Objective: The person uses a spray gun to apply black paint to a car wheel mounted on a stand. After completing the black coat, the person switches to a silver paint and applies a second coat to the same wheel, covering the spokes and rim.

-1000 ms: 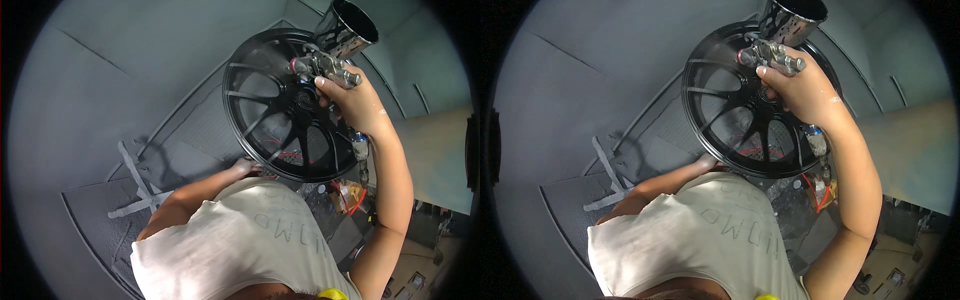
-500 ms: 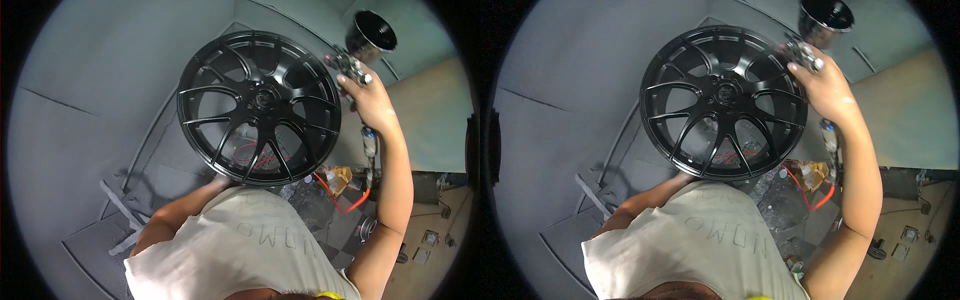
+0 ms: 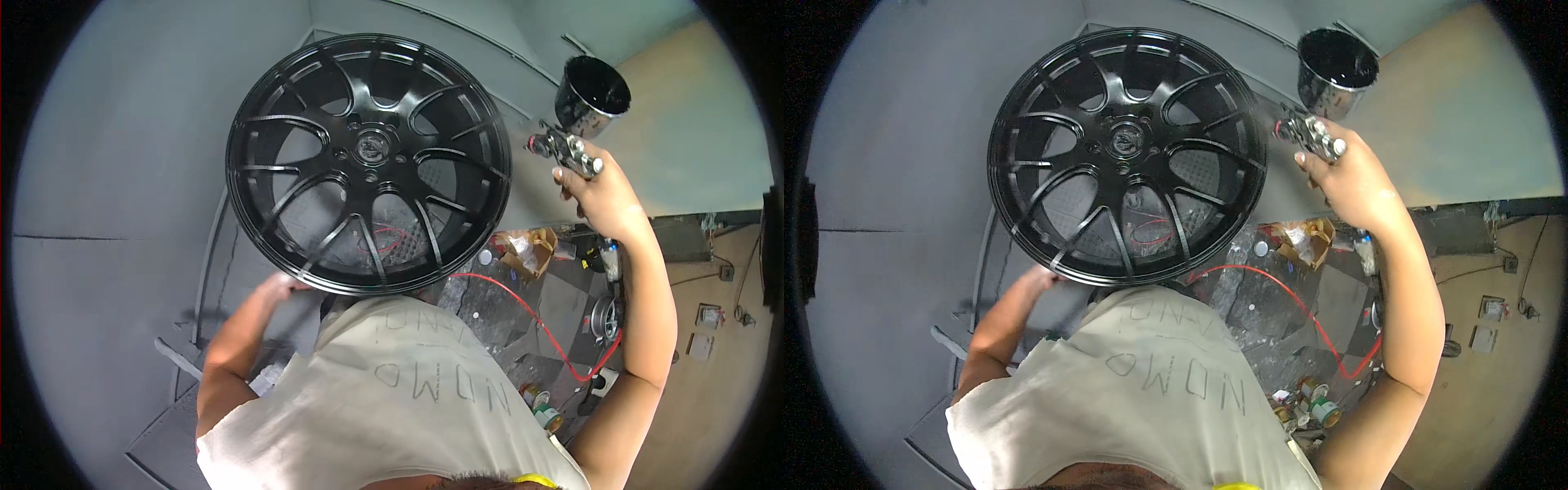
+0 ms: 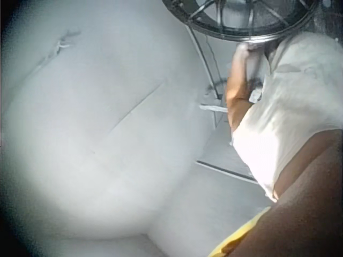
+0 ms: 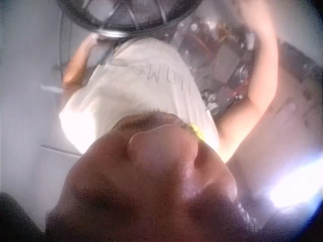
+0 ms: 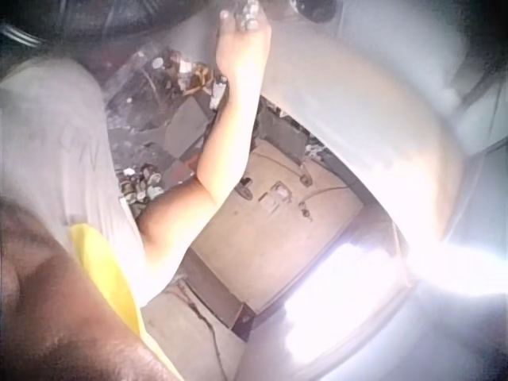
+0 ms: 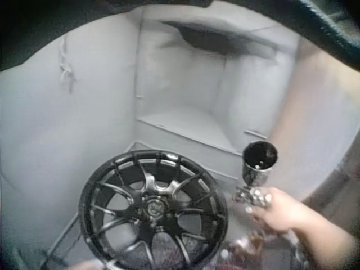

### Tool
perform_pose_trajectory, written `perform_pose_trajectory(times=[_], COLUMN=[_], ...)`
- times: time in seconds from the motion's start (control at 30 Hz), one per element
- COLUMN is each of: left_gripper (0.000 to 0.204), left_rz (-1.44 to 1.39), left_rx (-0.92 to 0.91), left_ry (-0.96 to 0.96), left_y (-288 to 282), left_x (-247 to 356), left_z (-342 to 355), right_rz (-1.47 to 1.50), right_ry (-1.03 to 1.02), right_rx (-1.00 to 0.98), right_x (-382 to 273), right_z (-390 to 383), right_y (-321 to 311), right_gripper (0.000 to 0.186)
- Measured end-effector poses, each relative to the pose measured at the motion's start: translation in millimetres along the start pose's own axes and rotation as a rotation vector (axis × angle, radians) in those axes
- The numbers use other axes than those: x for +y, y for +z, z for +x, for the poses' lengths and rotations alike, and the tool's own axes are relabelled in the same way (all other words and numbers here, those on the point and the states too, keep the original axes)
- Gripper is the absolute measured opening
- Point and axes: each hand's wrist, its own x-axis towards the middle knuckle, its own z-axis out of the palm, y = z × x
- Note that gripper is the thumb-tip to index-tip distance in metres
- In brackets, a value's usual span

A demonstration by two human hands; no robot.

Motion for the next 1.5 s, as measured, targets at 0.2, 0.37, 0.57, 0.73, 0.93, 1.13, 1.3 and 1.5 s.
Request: perform_pose_trajectory(times=[0.2, 0.37, 0.57, 0.73, 0.93, 1.13, 1.3, 1.5], left_gripper=[0.018, 0.018, 0.019, 0.019, 0.020, 0.020, 0.021, 0.021], left_rz=[-0.317, -0.714, -0.789, -0.812, -0.822, -0.828, -0.822, -0.831], left_rx=[0.608, 0.671, 0.568, 0.544, 0.558, 0.570, 0.585, 0.647], left_ry=[0.175, 0.481, 0.497, 0.460, 0.460, 0.475, 0.482, 0.534], left_y=[-123.5, -131.7, -73.4, -43.0, -39.7, -38.5, -37.4, -52.0], left_x=[36.6, 57.9, 39.5, 21.6, 17.0, 17.8, 22.0, 35.0], left_z=[31.2, 50.1, 59.9, 54.8, 51.3, 51.6, 51.6, 51.3], right_rz=[-0.029, -0.035, -0.004, -0.001, 0.025, 0.007, 0.092, 0.234], right_ry=[-0.005, -0.074, -0.070, -0.077, -0.075, -0.124, -0.182, -0.230], right_rx=[0.032, 0.054, 0.045, 0.047, 0.069, 0.074, 0.093, 0.076], right_x=[-3.9, -3.1, -0.9, 2.9, 3.6, 10.0, 19.9, 25.9], right_z=[6.0, 7.6, 9.2, 12.2, 12.3, 14.0, 16.6, 13.4], right_y=[-3.9, -2.6, -0.7, 0.0, 0.6, -2.8, -3.6, -6.8], right_gripper=[0.028, 0.026, 0.026, 0.026, 0.026, 0.023, 0.023, 0.024])
